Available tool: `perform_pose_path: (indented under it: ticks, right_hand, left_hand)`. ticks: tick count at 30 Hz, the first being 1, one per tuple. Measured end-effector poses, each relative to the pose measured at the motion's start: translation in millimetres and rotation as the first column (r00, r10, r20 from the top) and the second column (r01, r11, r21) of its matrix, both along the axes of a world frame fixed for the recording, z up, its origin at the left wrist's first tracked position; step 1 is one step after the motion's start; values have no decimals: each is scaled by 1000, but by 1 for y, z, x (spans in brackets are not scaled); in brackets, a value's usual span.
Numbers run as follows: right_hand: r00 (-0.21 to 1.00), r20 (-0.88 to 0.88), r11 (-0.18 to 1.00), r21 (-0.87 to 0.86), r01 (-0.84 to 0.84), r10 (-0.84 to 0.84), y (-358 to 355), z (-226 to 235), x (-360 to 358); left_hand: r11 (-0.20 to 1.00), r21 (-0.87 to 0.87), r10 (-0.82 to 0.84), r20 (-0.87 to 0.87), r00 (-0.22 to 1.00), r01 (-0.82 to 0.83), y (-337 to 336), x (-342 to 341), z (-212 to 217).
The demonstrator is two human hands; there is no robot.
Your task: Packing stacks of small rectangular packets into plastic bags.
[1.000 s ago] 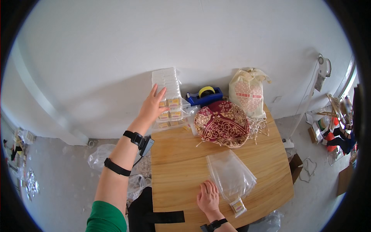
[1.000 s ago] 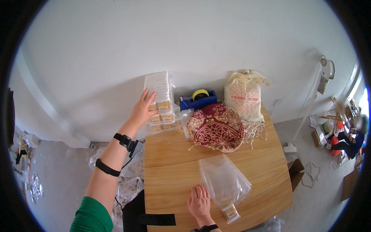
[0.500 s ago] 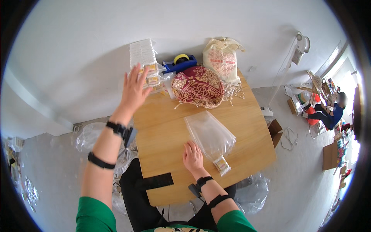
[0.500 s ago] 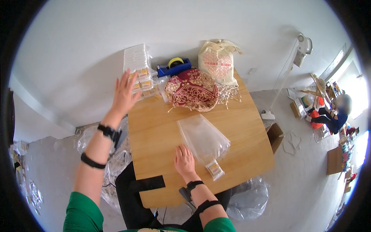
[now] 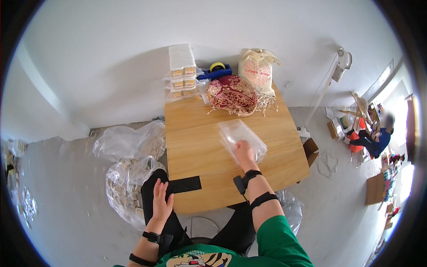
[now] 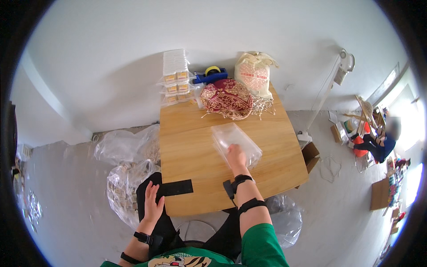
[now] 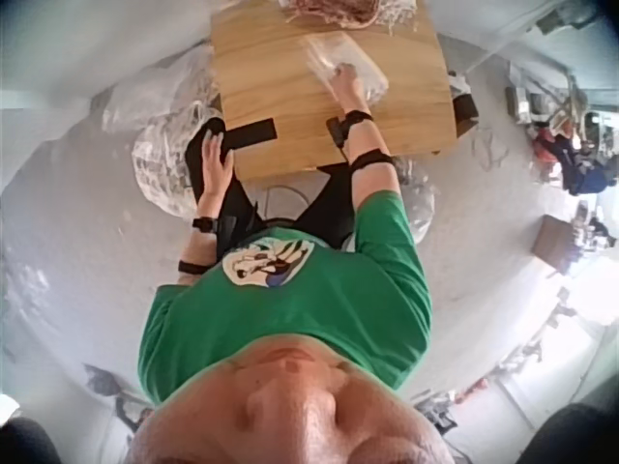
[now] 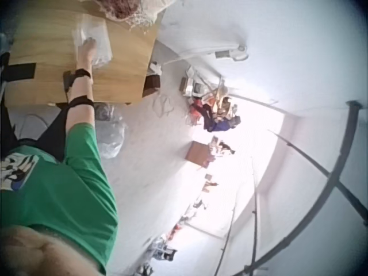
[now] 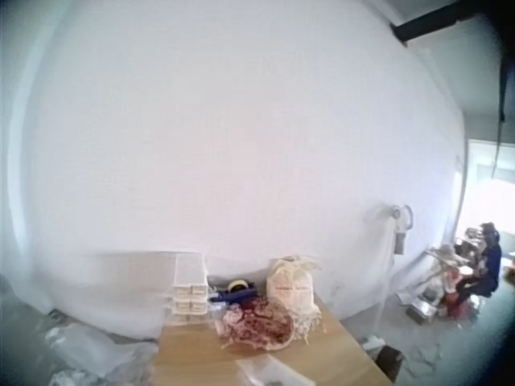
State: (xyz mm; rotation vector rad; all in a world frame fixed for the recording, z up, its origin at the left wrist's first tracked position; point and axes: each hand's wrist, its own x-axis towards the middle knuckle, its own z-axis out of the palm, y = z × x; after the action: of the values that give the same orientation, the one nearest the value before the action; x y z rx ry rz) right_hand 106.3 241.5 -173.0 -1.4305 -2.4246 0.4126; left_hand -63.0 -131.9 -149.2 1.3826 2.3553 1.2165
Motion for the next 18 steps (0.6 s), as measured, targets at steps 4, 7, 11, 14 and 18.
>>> perform_pose_path:
  ticks: [4, 7, 11, 14, 18]
  right_hand:
    - [898, -384, 946, 145, 288, -215, 34, 42, 36]
    - [865, -457, 874, 310, 374, -208, 43, 102, 62]
    - [800, -600, 873, 400, 278, 20, -8, 151, 59]
    - [825, -555, 904, 400, 149, 109, -80, 150, 60]
    - [766, -591, 962, 241, -130, 252, -198, 116, 55]
  left_hand:
    - [995, 79, -58, 34, 998, 55, -1, 18, 18]
    - [983, 155, -98, 12, 995, 95, 11, 26, 33]
    - [967, 225, -151, 130, 980, 119, 25, 43, 52]
    - [946, 276, -247, 272, 930, 170, 46, 62, 56]
    - [915, 403, -377, 823, 426, 30, 62, 88, 64]
